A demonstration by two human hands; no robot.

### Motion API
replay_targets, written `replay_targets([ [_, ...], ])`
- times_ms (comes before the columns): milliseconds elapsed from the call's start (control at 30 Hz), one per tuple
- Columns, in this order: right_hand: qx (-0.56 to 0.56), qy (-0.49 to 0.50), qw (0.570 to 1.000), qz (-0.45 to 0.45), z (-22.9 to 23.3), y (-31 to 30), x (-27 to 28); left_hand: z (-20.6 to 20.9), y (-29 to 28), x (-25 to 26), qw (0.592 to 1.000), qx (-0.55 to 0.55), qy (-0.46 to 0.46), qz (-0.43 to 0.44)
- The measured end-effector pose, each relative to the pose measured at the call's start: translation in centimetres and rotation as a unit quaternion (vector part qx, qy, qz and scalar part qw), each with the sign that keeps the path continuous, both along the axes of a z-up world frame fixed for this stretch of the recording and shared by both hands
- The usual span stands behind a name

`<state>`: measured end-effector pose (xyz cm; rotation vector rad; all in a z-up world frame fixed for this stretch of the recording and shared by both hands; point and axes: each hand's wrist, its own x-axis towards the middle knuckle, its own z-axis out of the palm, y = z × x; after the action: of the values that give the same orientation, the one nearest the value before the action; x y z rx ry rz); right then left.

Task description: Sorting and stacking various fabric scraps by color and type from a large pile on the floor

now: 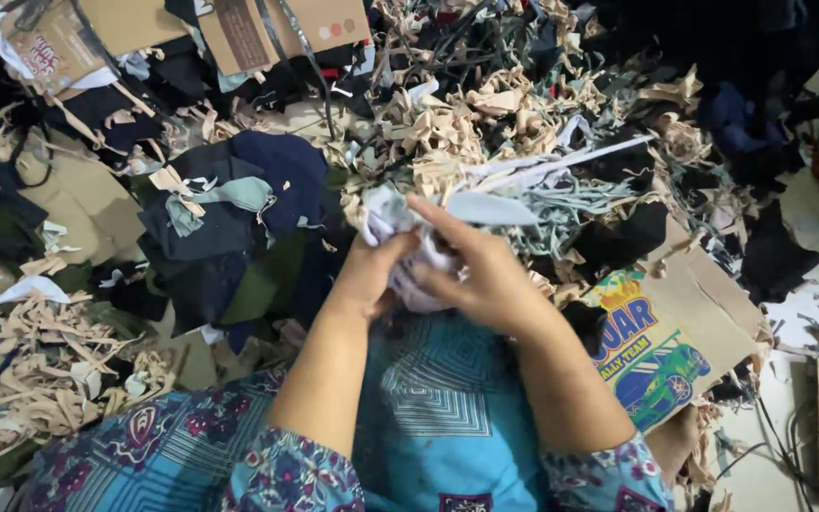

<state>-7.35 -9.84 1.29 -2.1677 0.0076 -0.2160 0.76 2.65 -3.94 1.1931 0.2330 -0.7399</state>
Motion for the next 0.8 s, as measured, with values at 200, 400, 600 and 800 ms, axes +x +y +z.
replay_targets([
  [200, -0.189, -0.064, 0.98, -0.014, -0.5, -7.3, -1.3, -1.6, 4.3, 1.0, 0.984, -0.083, -0.093, 0.129],
  [400, -0.285, 0.114, 0.95, -0.06, -2.2, -5.5, 1.8, -1.7, 9.1, 1.3, 0.971, -0.158, -0.107, 0.145],
  [600, 0.127, -0.044, 0.991, -0.026, 1.4, 1.3, 3.9, -0.5, 11.8, 1.3, 0.965, -0.22, -0.1, 0.103],
  [800, 0.263, 0.012, 0.902, 0.341, 3.5, 2.8, 4.5, 0.5, 13.3, 0.2, 0.952, -0.286, -0.087, 0.071],
])
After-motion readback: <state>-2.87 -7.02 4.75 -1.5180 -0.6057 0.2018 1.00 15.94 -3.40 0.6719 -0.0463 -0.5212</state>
